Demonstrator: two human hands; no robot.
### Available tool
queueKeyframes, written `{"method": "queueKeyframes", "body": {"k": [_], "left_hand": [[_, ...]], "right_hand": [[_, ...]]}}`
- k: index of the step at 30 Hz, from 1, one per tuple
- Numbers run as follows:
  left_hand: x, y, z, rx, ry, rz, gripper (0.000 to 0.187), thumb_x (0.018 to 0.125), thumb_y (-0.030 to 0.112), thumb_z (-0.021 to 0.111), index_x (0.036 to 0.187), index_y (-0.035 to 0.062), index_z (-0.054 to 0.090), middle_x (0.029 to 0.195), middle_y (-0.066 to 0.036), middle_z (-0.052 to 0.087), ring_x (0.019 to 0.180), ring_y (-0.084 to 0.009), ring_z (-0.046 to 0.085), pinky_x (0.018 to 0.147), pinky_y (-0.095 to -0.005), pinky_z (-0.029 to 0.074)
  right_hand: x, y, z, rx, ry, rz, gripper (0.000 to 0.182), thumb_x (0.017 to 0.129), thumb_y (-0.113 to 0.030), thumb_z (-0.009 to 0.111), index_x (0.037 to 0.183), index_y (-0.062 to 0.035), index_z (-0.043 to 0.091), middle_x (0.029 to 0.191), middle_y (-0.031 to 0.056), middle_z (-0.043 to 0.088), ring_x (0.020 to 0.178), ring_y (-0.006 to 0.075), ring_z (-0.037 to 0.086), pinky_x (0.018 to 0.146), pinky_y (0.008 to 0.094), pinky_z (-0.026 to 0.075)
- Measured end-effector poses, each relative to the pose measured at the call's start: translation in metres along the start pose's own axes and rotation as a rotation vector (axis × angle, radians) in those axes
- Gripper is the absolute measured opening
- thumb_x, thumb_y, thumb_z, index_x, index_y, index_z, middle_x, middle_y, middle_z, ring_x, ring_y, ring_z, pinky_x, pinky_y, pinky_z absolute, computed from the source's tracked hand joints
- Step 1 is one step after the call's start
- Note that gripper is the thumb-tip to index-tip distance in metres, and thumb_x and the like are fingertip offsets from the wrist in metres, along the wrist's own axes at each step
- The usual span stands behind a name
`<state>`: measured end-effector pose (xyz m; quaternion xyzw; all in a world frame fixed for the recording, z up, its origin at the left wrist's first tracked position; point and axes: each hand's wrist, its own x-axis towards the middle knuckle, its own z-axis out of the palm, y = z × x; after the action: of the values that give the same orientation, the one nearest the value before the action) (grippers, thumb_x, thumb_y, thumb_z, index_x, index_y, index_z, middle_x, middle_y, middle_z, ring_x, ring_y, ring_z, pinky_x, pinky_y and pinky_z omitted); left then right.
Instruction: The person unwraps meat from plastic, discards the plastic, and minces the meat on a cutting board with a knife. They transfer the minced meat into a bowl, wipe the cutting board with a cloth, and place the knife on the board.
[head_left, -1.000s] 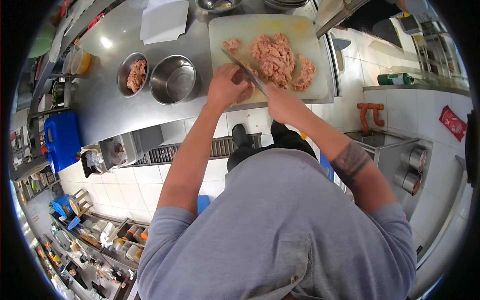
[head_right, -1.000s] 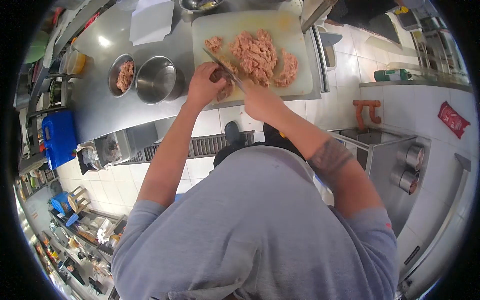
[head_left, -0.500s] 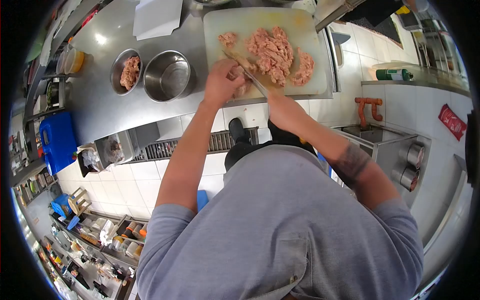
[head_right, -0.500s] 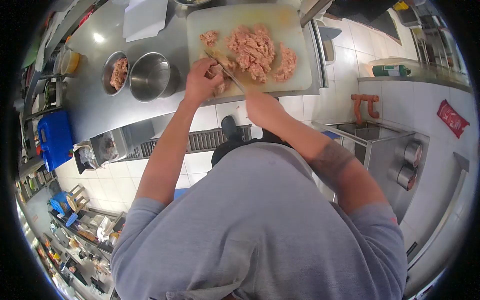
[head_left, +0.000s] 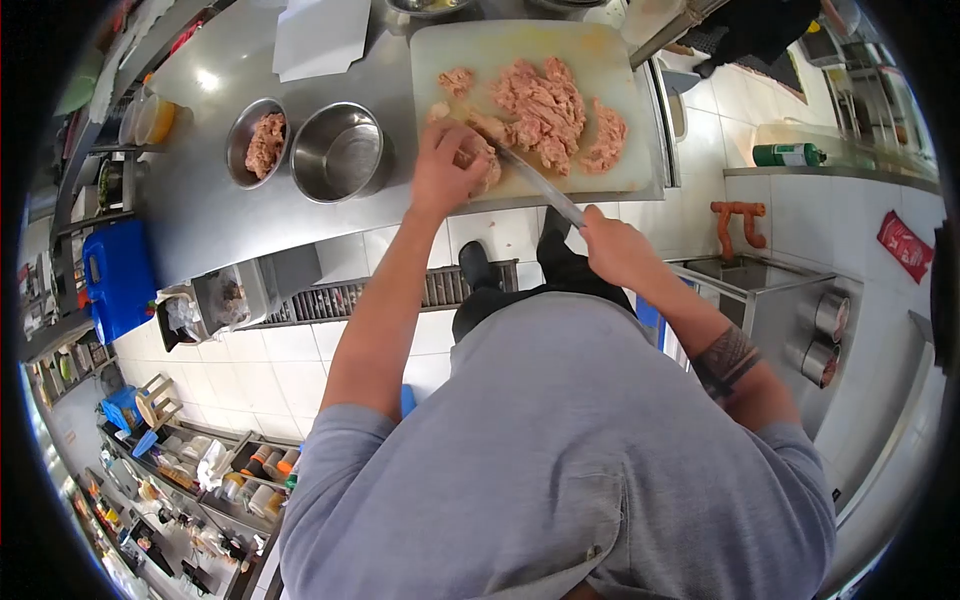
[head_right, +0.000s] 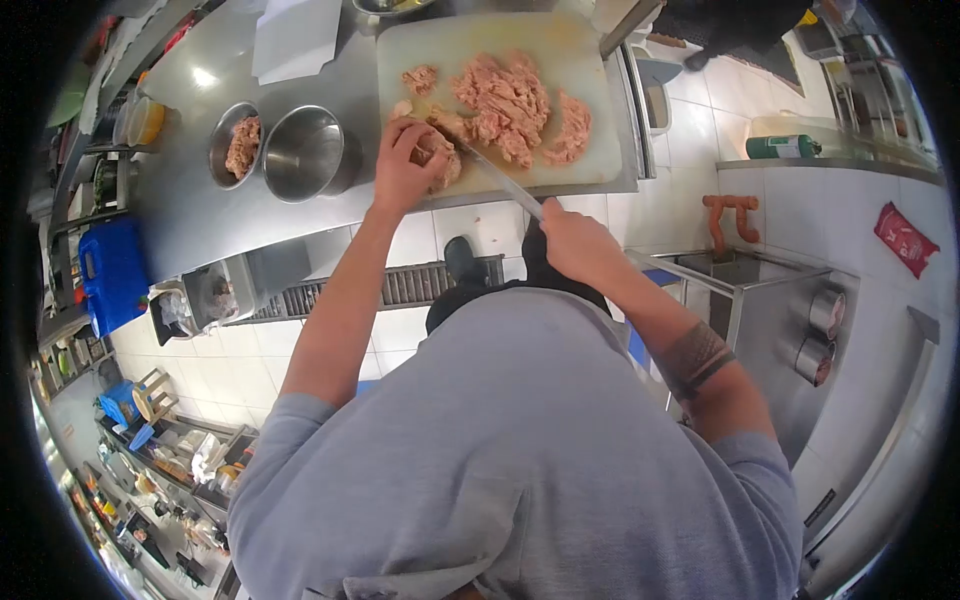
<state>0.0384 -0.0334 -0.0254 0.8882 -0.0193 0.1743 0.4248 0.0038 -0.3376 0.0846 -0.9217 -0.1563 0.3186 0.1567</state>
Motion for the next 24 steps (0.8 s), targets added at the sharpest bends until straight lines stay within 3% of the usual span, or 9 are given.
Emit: {"method": "queueKeyframes", "body": {"k": [3, 6, 7, 9, 13, 15, 16, 18, 24], "left_hand": [[-0.005, 0.017, -0.01, 0.039, 0.137, -0.023, 0.055, 0.083, 0.02, 0.08, 0.132, 0.0005, 0.061, 0.136, -0.028, 0.058, 0.135, -0.0447, 0.05, 0.113, -0.0507, 0.044], [0.015, 0.004, -0.01, 0.119, 0.323, -0.059, 0.043, 0.089, 0.018, 0.073, 0.128, 0.0019, 0.067, 0.136, -0.026, 0.06, 0.126, -0.0438, 0.058, 0.108, -0.0491, 0.048], [0.021, -0.004, -0.012, 0.121, 0.322, -0.059, 0.043, 0.089, 0.018, 0.073, 0.128, 0.0019, 0.067, 0.136, -0.026, 0.06, 0.126, -0.0438, 0.058, 0.108, -0.0491, 0.048], [0.03, -0.018, -0.015, 0.075, 0.074, -0.122, 0.035, 0.092, 0.016, 0.069, 0.123, 0.0009, 0.072, 0.13, -0.024, 0.066, 0.118, -0.0415, 0.063, 0.103, -0.0464, 0.052], [0.026, -0.01, -0.022, 0.079, -0.12, -0.051, 0.028, 0.093, 0.014, 0.067, 0.116, 0.0011, 0.075, 0.124, -0.022, 0.07, 0.11, -0.0399, 0.067, 0.098, -0.0434, 0.054], [0.023, 0.007, -0.036, -0.061, -0.193, -0.247, 0.029, 0.092, 0.016, 0.069, 0.117, 0.0034, 0.074, 0.125, -0.019, 0.069, 0.112, -0.0396, 0.065, 0.098, -0.0447, 0.054], [0.017, 0.009, -0.037, -0.06, -0.191, -0.247, 0.029, 0.092, 0.016, 0.069, 0.117, 0.0034, 0.074, 0.125, -0.019, 0.069, 0.112, -0.0396, 0.065, 0.098, -0.0447, 0.054], [0.007, 0.012, -0.037, -0.005, 0.043, -0.146, 0.03, 0.09, 0.018, 0.074, 0.117, 0.0058, 0.072, 0.126, -0.015, 0.068, 0.118, -0.0347, 0.064, 0.101, -0.0441, 0.054], [0.003, 0.011, -0.023, 0.087, -0.025, -0.07, 0.034, 0.085, 0.018, 0.078, 0.115, 0.0043, 0.071, 0.127, -0.013, 0.067, 0.121, -0.0332, 0.062, 0.103, -0.0434, 0.053]], "right_hand": [[-0.003, 0.002, -0.001, 0.017, 0.062, -0.026, 0.023, 0.107, -0.023, 0.053, 0.111, -0.0006, 0.048, 0.087, 0.0314, 0.07, 0.087, 0.0534, 0.069, 0.079, 0.0665, 0.05], [-0.002, -0.008, 0.003, 0.061, 0.114, -0.052, 0.023, 0.106, -0.022, 0.053, 0.113, -0.0008, 0.049, 0.087, 0.0313, 0.07, 0.087, 0.0532, 0.069, 0.079, 0.0665, 0.05], [0.0, -0.012, 0.005, 0.077, 0.131, -0.057, 0.023, 0.106, -0.022, 0.053, 0.114, -0.0008, 0.049, 0.088, 0.0315, 0.07, 0.088, 0.0531, 0.069, 0.079, 0.0664, 0.05], [0.017, -0.019, 0.012, 0.045, 0.116, -0.03, 0.023, 0.106, -0.021, 0.053, 0.115, -0.0007, 0.05, 0.088, 0.0317, 0.07, 0.088, 0.0531, 0.069, 0.08, 0.0662, 0.051], [0.046, -0.01, 0.01, 0.057, 0.197, -0.069, 0.023, 0.105, -0.02, 0.052, 0.118, -0.0003, 0.051, 0.091, 0.0325, 0.071, 0.091, 0.0525, 0.07, 0.083, 0.0648, 0.052], [0.038, -0.019, 0.004, 0.079, 0.199, -0.041, 0.023, 0.105, -0.02, 0.052, 0.118, -0.0004, 0.051, 0.093, 0.0323, 0.071, 0.091, 0.0519, 0.07, 0.084, 0.0641, 0.052], [0.03, -0.027, -0.002, 0.102, 0.201, -0.006, 0.023, 0.105, -0.02, 0.052, 0.118, -0.0005, 0.051, 0.095, 0.0322, 0.071, 0.092, 0.0512, 0.071, 0.084, 0.0633, 0.053], [0.016, -0.048, -0.012, 0.066, 0.131, -0.001, 0.023, 0.105, -0.018, 0.052, 0.118, -0.0001, 0.051, 0.096, 0.0321, 0.072, 0.092, 0.0508, 0.071, 0.084, 0.063, 0.053], [0.007, -0.069, -0.021, -0.014, -0.013, -0.006, 0.021, 0.1, -0.011, 0.053, 0.116, 0.0023, 0.05, 0.099, 0.0314, 0.072, 0.095, 0.0497, 0.071, 0.083, 0.0608, 0.054]]}}
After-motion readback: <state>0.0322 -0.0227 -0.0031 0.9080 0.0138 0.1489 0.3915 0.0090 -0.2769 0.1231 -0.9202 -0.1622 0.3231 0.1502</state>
